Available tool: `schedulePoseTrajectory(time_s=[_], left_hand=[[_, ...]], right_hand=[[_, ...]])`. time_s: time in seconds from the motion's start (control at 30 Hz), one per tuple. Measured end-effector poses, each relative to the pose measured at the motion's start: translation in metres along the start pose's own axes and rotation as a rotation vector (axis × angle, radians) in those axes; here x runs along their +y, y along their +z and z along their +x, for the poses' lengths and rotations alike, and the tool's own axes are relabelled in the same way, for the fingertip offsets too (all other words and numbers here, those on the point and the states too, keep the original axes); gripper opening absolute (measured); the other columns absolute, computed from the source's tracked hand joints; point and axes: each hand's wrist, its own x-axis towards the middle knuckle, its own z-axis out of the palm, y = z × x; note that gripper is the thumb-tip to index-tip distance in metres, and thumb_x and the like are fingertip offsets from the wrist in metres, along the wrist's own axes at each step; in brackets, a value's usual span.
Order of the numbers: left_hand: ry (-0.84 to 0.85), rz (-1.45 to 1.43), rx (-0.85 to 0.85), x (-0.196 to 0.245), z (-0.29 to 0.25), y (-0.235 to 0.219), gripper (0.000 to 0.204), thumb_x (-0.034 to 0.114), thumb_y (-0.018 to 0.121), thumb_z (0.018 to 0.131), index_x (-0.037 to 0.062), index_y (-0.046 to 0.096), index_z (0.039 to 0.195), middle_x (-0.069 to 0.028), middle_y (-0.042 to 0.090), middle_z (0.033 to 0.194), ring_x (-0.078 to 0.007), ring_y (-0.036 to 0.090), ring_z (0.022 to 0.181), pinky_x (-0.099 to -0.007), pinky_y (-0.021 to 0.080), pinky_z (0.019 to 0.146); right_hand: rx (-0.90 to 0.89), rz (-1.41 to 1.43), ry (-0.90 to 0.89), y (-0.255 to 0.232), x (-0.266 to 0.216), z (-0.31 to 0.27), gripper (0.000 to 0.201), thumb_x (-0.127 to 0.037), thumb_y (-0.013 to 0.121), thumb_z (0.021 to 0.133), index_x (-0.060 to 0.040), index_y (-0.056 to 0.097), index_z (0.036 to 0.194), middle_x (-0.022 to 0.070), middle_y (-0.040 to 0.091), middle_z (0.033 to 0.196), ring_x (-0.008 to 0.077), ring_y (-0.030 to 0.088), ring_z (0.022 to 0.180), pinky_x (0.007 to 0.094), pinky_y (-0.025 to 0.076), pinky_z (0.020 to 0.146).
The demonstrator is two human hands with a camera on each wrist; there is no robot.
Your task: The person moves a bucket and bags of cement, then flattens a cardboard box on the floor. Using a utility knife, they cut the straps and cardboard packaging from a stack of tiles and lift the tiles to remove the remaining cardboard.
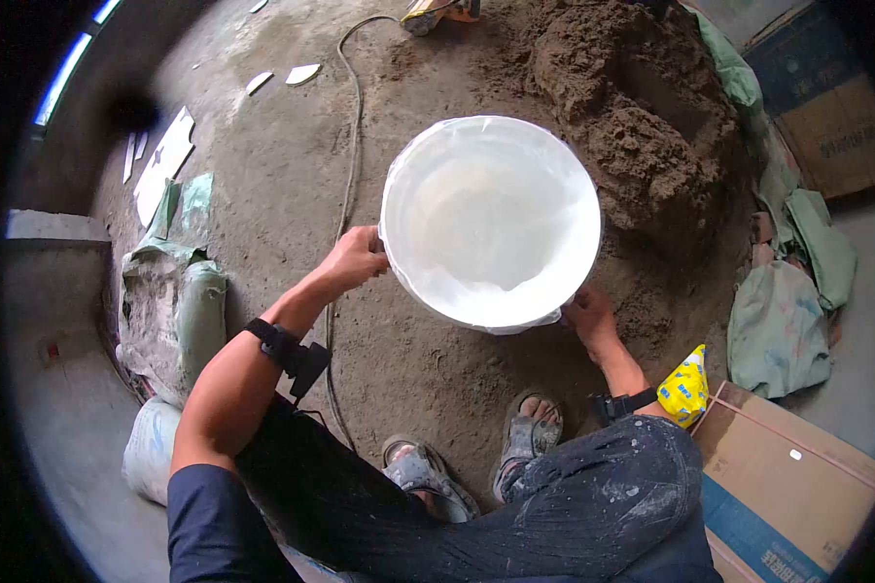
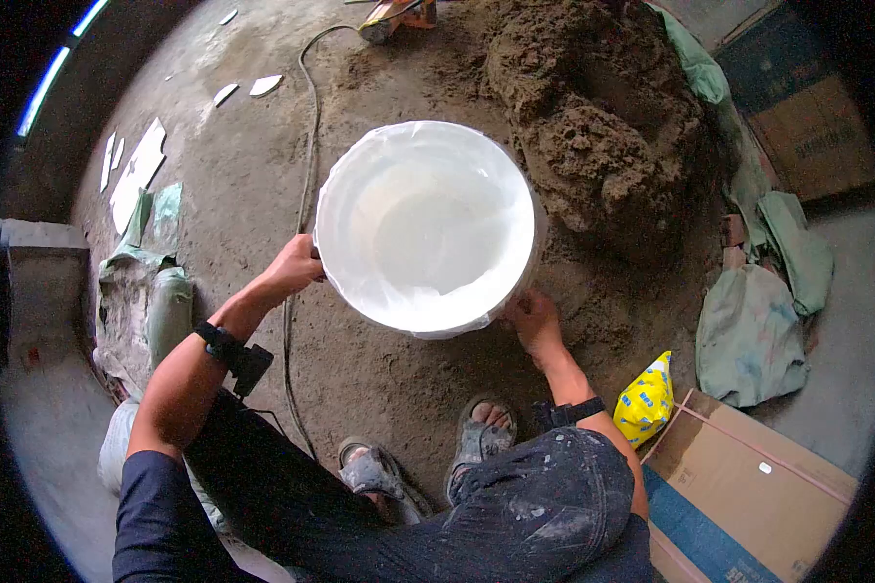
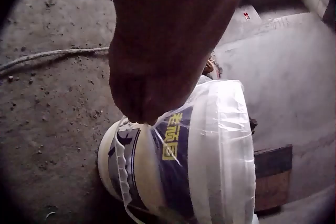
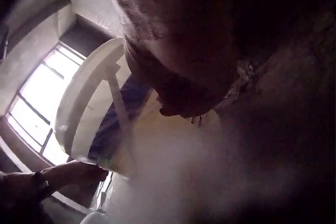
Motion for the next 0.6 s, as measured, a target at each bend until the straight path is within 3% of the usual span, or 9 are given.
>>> schedulePoseTrajectory(time_s=[0.07, 0.2, 0.27, 0.37, 0.47, 0.5, 0.53, 0.57, 0.6], left_hand=[[-0.041, 0.161, 0.053, 0.009, -0.004, 0.007, 0.018, 0.015, 0.065, 0.081, 0.0011, 0.064, 0.093, -0.0035, 0.061, 0.072, -0.0113, 0.056, 0.066, -0.0292, 0.047, 0.061], [0.006, 0.196, 0.141, 0.015, -0.008, 0.012, 0.019, 0.009, 0.067, 0.08, -0.0003, 0.067, 0.097, -0.0031, 0.064, 0.074, -0.0117, 0.055, 0.065, -0.0288, 0.044, 0.058], [0.132, 0.406, 0.235, -0.005, 0.005, 0.012, 0.024, 0.015, 0.065, 0.079, -0.0008, 0.063, 0.097, -0.0131, 0.067, 0.079, -0.0242, 0.064, 0.072, -0.0369, 0.049, 0.066], [0.228, 0.378, 0.264, -0.005, 0.002, 0.012, 0.024, 0.014, 0.064, 0.077, 0.0003, 0.063, 0.096, -0.017, 0.067, 0.086, -0.0287, 0.065, 0.08, -0.039, 0.049, 0.071], [0.068, 0.496, 0.388, 0.039, -0.013, -0.026, 0.029, 0.011, 0.062, 0.079, 0.0031, 0.055, 0.106, -0.0163, 0.063, 0.094, -0.028, 0.062, 0.092, -0.0388, 0.049, 0.075], [0.234, 0.509, 0.516, 0.054, -0.026, -0.038, 0.033, 0.007, 0.062, 0.078, 0.0038, 0.053, 0.109, -0.0165, 0.059, 0.102, -0.0279, 0.059, 0.099, -0.0389, 0.049, 0.08], [0.56, 0.509, 0.663, 0.062, -0.032, -0.042, 0.034, 0.004, 0.062, 0.078, 0.0035, 0.053, 0.11, -0.0166, 0.057, 0.11, -0.0294, 0.057, 0.105, -0.0387, 0.048, 0.086], [0.593, 0.589, 0.671, 0.103, -0.054, -0.03, 0.04, -0.003, 0.063, 0.077, 0.0018, 0.052, 0.115, -0.015, 0.057, 0.113, -0.0295, 0.054, 0.112, -0.037, 0.043, 0.097], [0.737, 0.668, 0.585, 0.125, -0.067, -0.016, 0.046, 0.0, 0.068, 0.074, 0.0019, 0.052, 0.116, -0.0162, 0.056, 0.116, -0.0322, 0.054, 0.111, -0.0389, 0.043, 0.098]], right_hand=[[-0.004, -0.221, -0.024, 0.001, -0.003, 0.0, 0.014, -0.009, 0.06, 0.084, 0.0019, 0.06, 0.092, 0.012, 0.065, 0.079, 0.0179, 0.061, 0.072, 0.0348, 0.048, 0.065], [0.057, -0.306, -0.1, 0.007, -0.003, 0.003, 0.013, -0.006, 0.06, 0.082, 0.0037, 0.059, 0.091, 0.013, 0.065, 0.077, 0.0208, 0.062, 0.069, 0.0364, 0.047, 0.062], [0.098, -0.466, -0.213, 0.01, -0.001, 0.006, 0.019, -0.004, 0.059, 0.082, 0.0044, 0.058, 0.099, 0.0168, 0.065, 0.085, 0.025, 0.063, 0.076, 0.0393, 0.049, 0.071], [0.114, -0.472, -0.291, 0.011, 0.004, 0.009, 0.032, -0.002, 0.057, 0.082, 0.0037, 0.053, 0.113, 0.0204, 0.062, 0.101, 0.0294, 0.061, 0.09, 0.0416, 0.048, 0.083], [0.322, -0.453, -0.473, -0.014, -0.036, -0.004, 0.044, -0.002, 0.057, 0.082, 0.0019, 0.045, 0.124, 0.0219, 0.056, 0.118, 0.032, 0.055, 0.107, 0.0415, 0.043, 0.094], [0.349, -0.492, -0.505, -0.027, -0.066, -0.013, 0.049, -0.003, 0.059, 0.081, 0.0006, 0.043, 0.128, 0.0215, 0.052, 0.125, 0.0331, 0.051, 0.115, 0.0404, 0.041, 0.097], [0.384, -0.55, -0.581, -0.032, -0.094, -0.025, 0.049, -0.006, 0.06, 0.082, -0.0001, 0.045, 0.127, 0.0215, 0.051, 0.126, 0.0343, 0.048, 0.119, 0.0406, 0.04, 0.099], [0.402, -0.715, -0.849, -0.033, -0.118, -0.031, 0.044, -0.012, 0.06, 0.083, -0.0002, 0.048, 0.124, 0.0208, 0.054, 0.122, 0.0358, 0.051, 0.114, 0.0418, 0.041, 0.097], [0.272, -0.767, -0.957, -0.028, -0.144, -0.036, 0.041, -0.018, 0.062, 0.083, -0.0003, 0.052, 0.12, 0.0202, 0.056, 0.119, 0.0361, 0.052, 0.112, 0.0427, 0.042, 0.097]])
